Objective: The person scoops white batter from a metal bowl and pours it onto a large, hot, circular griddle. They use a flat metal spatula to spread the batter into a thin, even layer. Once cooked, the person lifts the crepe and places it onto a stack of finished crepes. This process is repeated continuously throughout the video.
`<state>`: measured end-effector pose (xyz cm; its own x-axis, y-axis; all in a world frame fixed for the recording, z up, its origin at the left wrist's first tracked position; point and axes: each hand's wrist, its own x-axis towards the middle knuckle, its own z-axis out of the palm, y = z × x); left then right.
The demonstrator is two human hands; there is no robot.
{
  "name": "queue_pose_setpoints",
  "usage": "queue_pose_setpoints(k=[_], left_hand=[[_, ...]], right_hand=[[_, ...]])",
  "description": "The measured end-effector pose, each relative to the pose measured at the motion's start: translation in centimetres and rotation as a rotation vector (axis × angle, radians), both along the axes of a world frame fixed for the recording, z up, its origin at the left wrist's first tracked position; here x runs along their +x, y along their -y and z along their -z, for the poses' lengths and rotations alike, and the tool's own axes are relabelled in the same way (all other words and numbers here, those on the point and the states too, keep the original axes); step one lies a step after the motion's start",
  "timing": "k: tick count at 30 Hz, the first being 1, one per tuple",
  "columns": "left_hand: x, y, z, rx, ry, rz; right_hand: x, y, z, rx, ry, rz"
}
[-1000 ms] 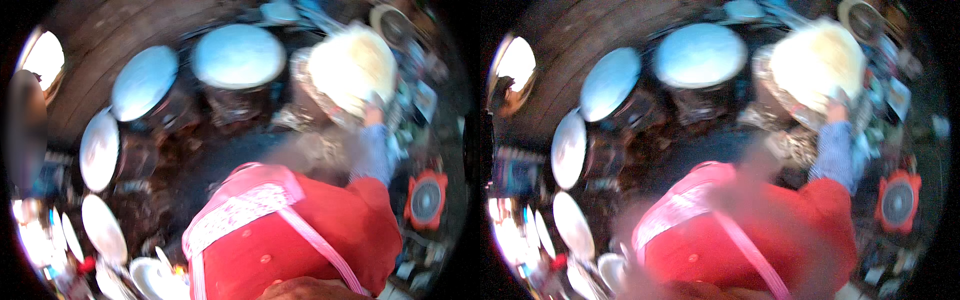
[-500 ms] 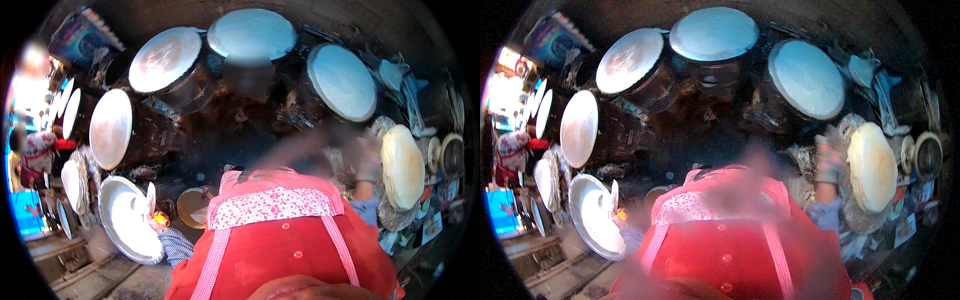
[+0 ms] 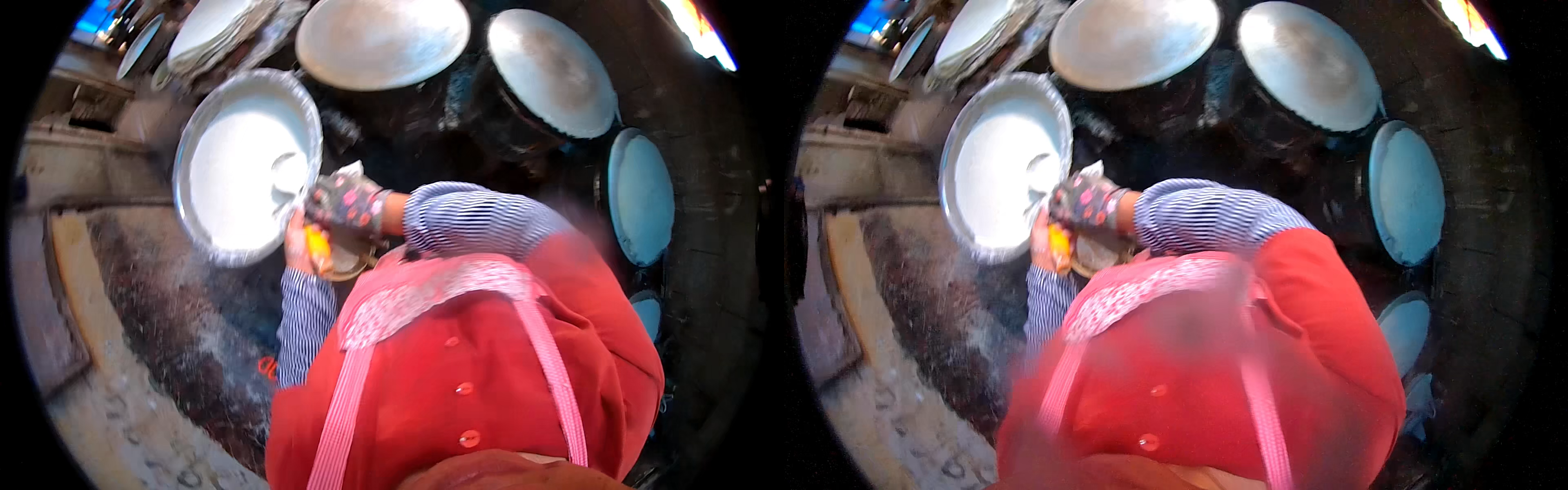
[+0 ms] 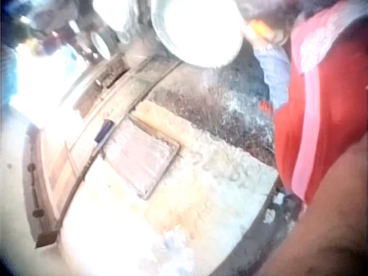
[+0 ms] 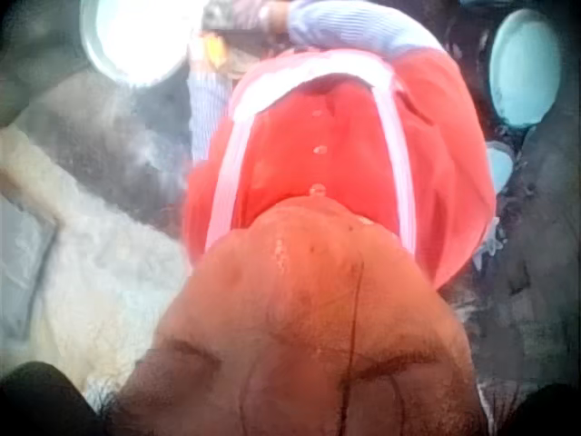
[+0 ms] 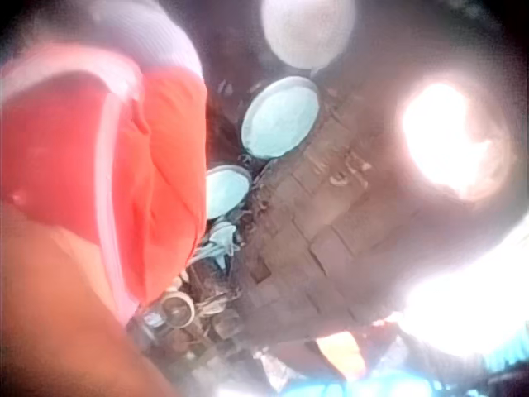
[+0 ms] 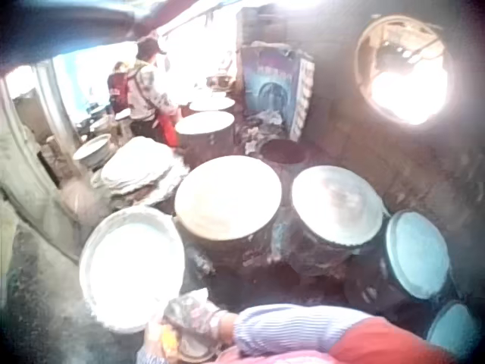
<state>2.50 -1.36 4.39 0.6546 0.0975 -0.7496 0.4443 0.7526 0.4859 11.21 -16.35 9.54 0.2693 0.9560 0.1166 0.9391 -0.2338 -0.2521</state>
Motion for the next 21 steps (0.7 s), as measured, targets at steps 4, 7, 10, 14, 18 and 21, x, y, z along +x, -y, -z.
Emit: queue_pose_setpoints(k=[4,7,10,14,18,21], left_hand=[[-1.8,-0.7,-0.3,-0.243,0.064,0.056],[-1.8,0.1,-1.1,-0.445,0.146,0.004],[-2.2,-1.8,3.1,-0.568,0.258,-0.042],[-1.5,-2.8,3.0,-0.422,0.175,0.116],[-0.9,-3.5,3.1,-0.235,-0.039,0.121],[-0.6,-2.4,1.8,-0.126,-0.11,0.088]], right_hand=[[2.6,-0.7,0.2,0.133,0.013,-0.116],[6.6,3.8,-1.0,0.291,-0.165,0.357],[12.4,14.7,-3.0,0.456,-0.207,0.922],[15.5,32.7,-4.8,0.436,-0.134,1.71],[17.7,45.3,-1.9,-0.017,0.015,1.952],[19.6,49.8,-1.8,-0.037,-0.115,2.045]])
